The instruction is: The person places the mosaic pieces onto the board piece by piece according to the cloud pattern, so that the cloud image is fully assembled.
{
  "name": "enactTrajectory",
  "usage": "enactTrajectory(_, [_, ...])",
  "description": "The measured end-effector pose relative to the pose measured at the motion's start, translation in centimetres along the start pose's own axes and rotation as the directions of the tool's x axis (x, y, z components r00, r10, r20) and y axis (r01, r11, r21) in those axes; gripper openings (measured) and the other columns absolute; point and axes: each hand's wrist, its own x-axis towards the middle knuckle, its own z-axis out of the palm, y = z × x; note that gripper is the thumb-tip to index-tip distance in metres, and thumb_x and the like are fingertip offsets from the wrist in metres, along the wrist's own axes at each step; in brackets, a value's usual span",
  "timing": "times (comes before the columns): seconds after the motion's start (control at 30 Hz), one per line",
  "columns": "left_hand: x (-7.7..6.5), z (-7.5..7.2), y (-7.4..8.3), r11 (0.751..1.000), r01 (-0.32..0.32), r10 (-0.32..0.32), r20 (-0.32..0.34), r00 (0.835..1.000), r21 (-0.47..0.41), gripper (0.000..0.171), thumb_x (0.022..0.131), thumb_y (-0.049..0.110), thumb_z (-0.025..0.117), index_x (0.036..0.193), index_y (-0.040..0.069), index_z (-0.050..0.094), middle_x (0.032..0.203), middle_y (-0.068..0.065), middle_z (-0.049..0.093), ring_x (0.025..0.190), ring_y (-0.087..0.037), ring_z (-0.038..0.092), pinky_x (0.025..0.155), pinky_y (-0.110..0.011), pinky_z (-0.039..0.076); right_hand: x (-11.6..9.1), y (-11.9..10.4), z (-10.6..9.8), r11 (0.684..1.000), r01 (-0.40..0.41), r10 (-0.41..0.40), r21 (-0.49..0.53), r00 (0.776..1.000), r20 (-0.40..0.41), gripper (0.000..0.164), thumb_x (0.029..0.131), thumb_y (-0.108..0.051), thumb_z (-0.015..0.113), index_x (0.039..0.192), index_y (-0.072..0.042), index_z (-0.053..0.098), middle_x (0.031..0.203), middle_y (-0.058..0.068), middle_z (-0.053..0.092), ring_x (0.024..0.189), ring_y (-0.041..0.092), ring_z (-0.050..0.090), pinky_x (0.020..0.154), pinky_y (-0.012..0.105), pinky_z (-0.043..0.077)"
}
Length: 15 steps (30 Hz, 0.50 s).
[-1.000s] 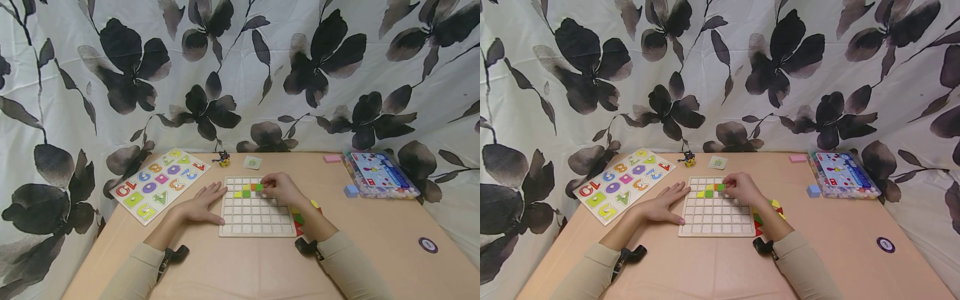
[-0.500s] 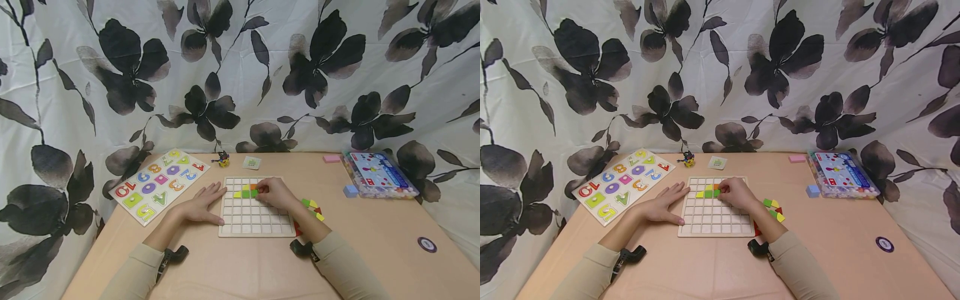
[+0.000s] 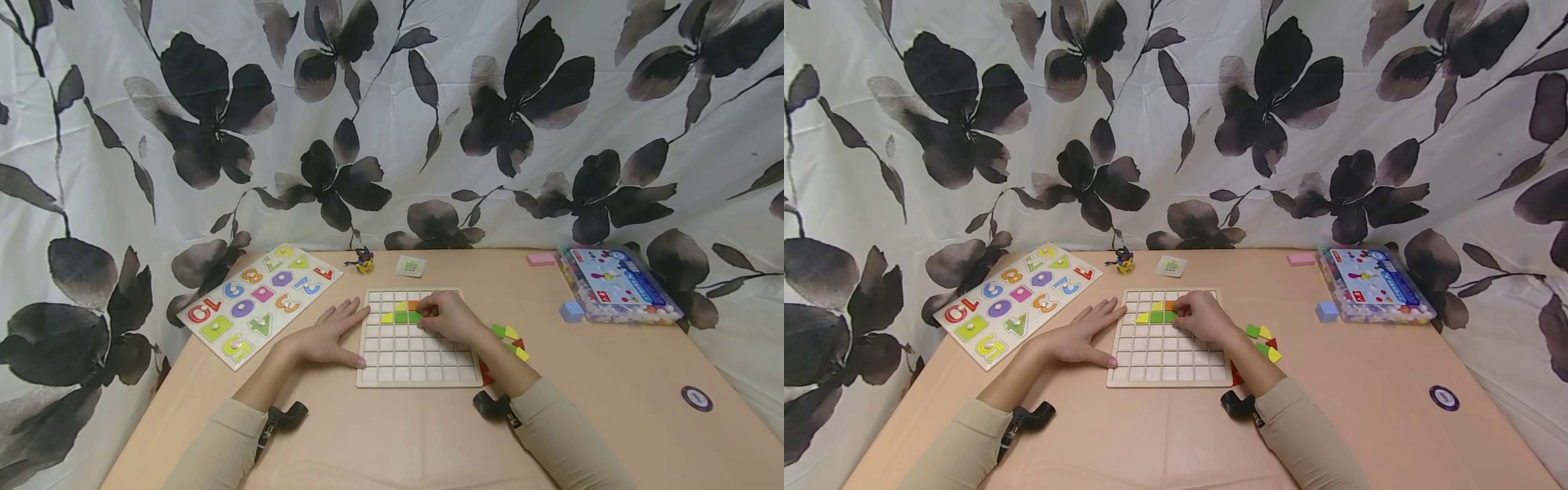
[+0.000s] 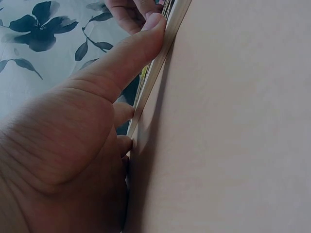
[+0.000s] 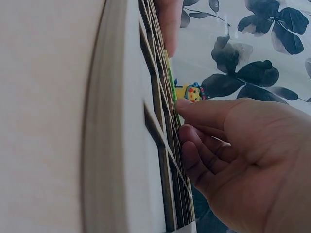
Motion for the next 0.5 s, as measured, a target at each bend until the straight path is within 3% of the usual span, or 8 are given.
enactTrajectory(0.2, [0.0,0.0,0.1,1.0,0.002,-0.002,0.006,1.0,0.007,0.116,0.081,0.067,0.078,0.169,0.02,0.017,0.176,-0.015,-0.002,0.163,-0.035,-0.005,0.131,-0.056,-0.003,-0.2,-0.2,-0.6,0.999,0.029,-0.029,0.036,1.0,0.01,0.029,0.089,-0.011,0.082,0.116,-0.004,0.076,0.096,0.004,0.071,0.085,0.016,0.06,0.074,0.026,0.051])
enactTrajectory(0.37, [0.0,-0.1,0.1,1.0,0.0,0.0,0.006,1.0,0.003,0.116,0.081,0.067,0.078,0.169,0.02,0.017,0.176,-0.015,-0.002,0.163,-0.036,-0.005,0.131,-0.056,-0.004,-0.6,-1.0,-2.0,0.995,0.089,-0.088,0.046,0.996,-0.011,0.033,0.091,-0.011,0.081,0.122,-0.003,0.075,0.113,0.013,0.074,0.091,0.02,0.063,0.081,0.032,0.055])
enactTrajectory(0.5, [-0.1,-0.1,0.2,1.0,0.001,-0.001,0.008,1.0,-0.002,0.116,0.082,0.066,0.078,0.169,0.019,0.017,0.176,-0.015,-0.002,0.163,-0.036,-0.005,0.131,-0.057,-0.004,-1.1,-1.6,-3.4,0.995,0.087,-0.086,0.042,0.996,-0.033,0.032,0.092,-0.011,0.08,0.123,-0.006,0.075,0.118,0.015,0.072,0.096,0.022,0.063,0.087,0.036,0.055])
